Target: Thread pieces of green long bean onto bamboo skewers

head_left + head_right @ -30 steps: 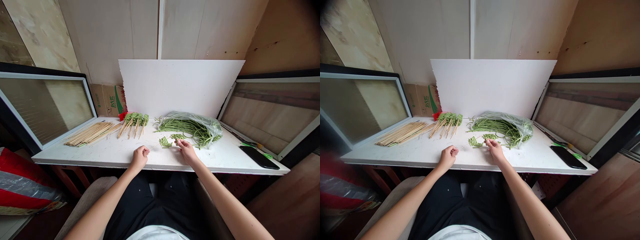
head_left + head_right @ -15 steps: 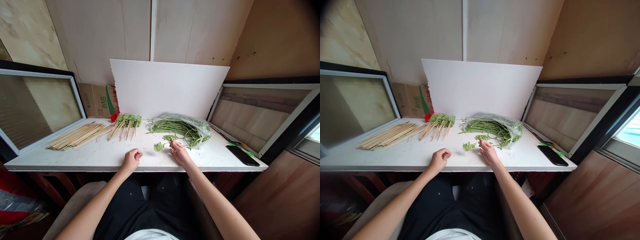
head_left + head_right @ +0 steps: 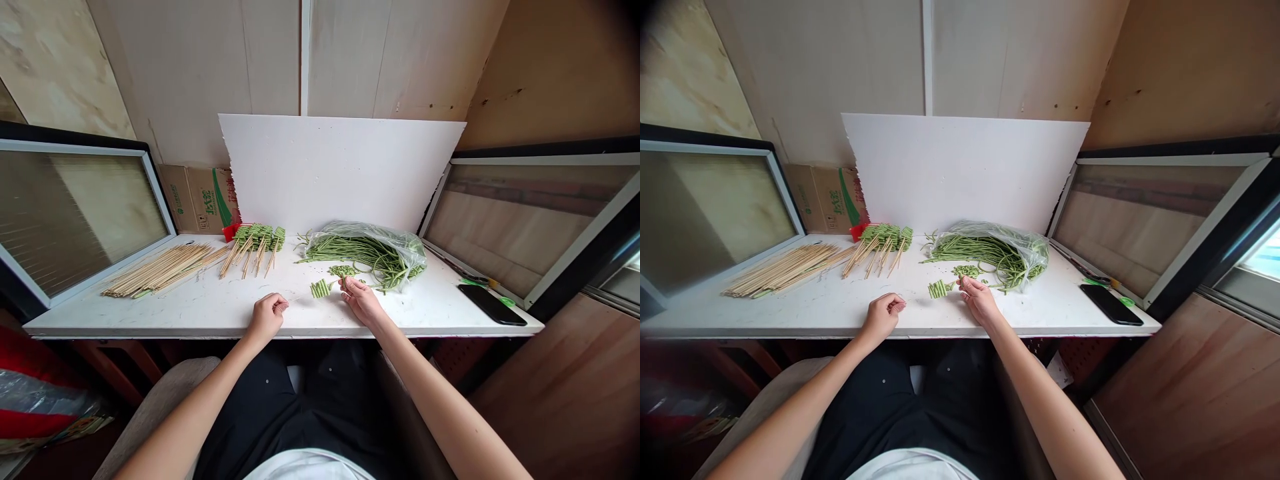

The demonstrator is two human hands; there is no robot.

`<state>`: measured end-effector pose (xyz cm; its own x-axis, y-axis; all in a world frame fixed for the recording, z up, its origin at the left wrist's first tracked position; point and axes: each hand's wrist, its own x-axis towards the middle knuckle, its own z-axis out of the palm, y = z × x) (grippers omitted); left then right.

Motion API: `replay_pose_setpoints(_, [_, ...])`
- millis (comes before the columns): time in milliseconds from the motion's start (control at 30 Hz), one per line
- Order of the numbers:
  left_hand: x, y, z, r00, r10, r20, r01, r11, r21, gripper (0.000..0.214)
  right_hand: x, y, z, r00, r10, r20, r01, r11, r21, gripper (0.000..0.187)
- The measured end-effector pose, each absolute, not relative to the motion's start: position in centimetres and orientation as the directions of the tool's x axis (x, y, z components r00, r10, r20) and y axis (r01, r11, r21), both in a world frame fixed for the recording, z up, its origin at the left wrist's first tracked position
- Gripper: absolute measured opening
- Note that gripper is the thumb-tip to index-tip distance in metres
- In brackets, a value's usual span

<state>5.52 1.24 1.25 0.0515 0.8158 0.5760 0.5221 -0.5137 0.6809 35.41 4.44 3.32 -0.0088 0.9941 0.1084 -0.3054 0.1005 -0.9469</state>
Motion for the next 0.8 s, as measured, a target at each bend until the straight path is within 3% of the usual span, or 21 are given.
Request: replay_pose_setpoints(800, [5.43, 1.57, 0.57, 0.075, 0.798, 0.597, 0.569, -0.526, 0.631, 0.020, 34.83, 3.92, 4.13, 0.025, 0.995, 0.094, -0.335, 0.097, -0.937, 0.038])
